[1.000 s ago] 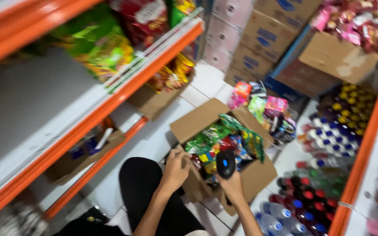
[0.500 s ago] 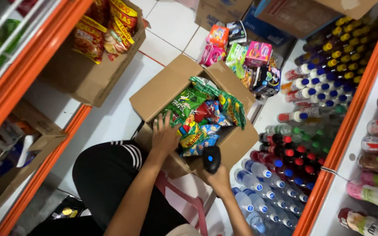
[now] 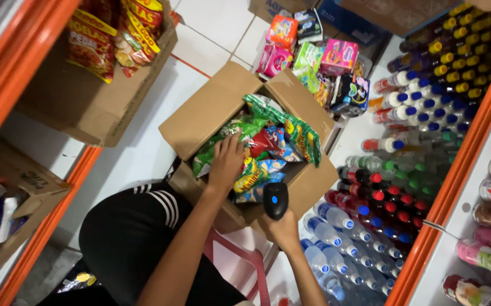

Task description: The person scans bags of snacks using a handheld barcode scanner.

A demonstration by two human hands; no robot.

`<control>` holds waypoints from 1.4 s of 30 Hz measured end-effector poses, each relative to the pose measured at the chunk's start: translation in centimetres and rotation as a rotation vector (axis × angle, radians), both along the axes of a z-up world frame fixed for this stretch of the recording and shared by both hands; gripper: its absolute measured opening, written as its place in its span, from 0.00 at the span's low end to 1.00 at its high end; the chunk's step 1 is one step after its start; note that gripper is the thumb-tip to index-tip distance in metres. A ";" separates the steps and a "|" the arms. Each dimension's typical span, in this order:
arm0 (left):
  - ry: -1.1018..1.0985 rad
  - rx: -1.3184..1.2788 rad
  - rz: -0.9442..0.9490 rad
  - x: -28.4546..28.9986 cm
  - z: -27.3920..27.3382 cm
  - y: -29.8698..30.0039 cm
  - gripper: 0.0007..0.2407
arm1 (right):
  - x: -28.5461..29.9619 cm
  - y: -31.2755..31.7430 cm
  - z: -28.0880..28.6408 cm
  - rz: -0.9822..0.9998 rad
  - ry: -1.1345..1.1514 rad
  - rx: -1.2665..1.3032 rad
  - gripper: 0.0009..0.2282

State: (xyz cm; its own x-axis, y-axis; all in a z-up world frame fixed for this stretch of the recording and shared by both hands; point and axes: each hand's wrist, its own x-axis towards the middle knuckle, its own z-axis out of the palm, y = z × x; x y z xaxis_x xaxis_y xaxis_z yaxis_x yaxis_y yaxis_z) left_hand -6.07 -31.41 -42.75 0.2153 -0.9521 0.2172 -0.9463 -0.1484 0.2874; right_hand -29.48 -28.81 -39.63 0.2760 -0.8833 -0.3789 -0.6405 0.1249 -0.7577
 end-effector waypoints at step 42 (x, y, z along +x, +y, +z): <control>1.003 -0.578 0.684 3.5 35.1 54.7 0.52 | 14.1 22.3 37.7 1.806 -0.138 -0.510 0.16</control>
State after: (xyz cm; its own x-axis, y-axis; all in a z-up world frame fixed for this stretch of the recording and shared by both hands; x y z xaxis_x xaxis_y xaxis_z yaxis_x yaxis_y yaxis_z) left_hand -2.61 23.31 -7.63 0.9088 -0.4168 0.0176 -0.0769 -0.1260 0.9890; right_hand -15.42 -6.47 -1.96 0.8815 0.4603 -0.1048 0.3341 -0.7652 -0.5504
